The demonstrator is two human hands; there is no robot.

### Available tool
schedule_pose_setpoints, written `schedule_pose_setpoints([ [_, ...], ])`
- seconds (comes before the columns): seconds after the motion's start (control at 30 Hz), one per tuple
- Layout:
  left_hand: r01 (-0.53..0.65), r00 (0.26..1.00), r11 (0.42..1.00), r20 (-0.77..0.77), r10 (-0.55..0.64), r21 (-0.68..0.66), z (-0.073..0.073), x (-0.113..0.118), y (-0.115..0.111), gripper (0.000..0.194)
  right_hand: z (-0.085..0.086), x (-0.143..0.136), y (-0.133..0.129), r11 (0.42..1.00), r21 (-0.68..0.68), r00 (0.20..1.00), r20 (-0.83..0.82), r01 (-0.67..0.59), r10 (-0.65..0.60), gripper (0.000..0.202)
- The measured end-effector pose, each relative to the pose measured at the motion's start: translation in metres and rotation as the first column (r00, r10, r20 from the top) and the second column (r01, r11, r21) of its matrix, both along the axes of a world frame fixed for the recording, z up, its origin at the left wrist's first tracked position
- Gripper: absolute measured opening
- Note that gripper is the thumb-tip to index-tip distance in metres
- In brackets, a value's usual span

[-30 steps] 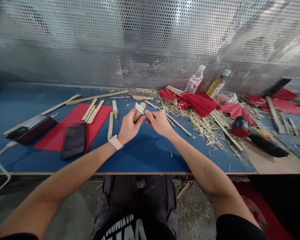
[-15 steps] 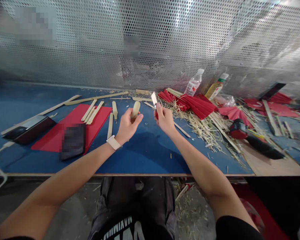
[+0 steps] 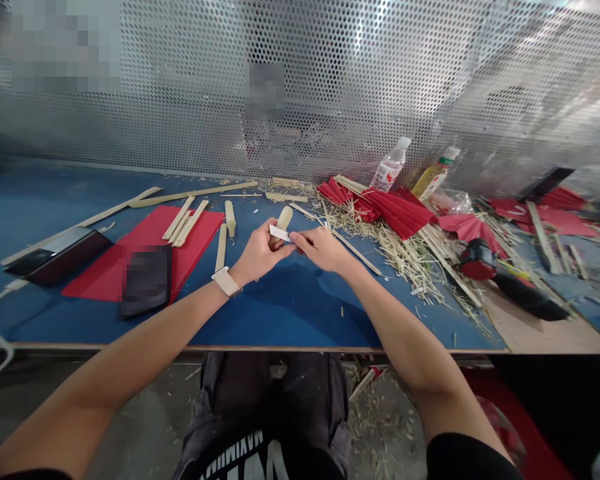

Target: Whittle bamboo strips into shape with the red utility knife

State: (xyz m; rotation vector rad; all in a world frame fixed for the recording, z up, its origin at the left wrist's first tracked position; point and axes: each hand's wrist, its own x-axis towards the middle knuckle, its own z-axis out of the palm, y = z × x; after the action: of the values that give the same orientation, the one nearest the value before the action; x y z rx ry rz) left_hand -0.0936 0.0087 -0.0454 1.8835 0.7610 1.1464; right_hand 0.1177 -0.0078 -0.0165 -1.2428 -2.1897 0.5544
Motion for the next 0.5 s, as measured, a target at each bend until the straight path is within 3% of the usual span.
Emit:
schedule_pose_setpoints([
  [0.13, 0.023, 0.999, 1.0, -0.03, -0.023, -0.006, 0.0, -0.003, 0.002, 0.047, 0.001, 0.0, -0.002, 0.999, -0.051, 1.0, -0.003, -0.001, 0.001, 0.076],
  [0.5, -0.086, 0.995, 0.994, -0.043, 0.089, 0.073, -0.007, -0.007, 0.008, 0.055, -0.011, -0.013, -0.004, 0.991, -0.123, 0.978, -0.198, 0.045, -0.069, 0.082],
])
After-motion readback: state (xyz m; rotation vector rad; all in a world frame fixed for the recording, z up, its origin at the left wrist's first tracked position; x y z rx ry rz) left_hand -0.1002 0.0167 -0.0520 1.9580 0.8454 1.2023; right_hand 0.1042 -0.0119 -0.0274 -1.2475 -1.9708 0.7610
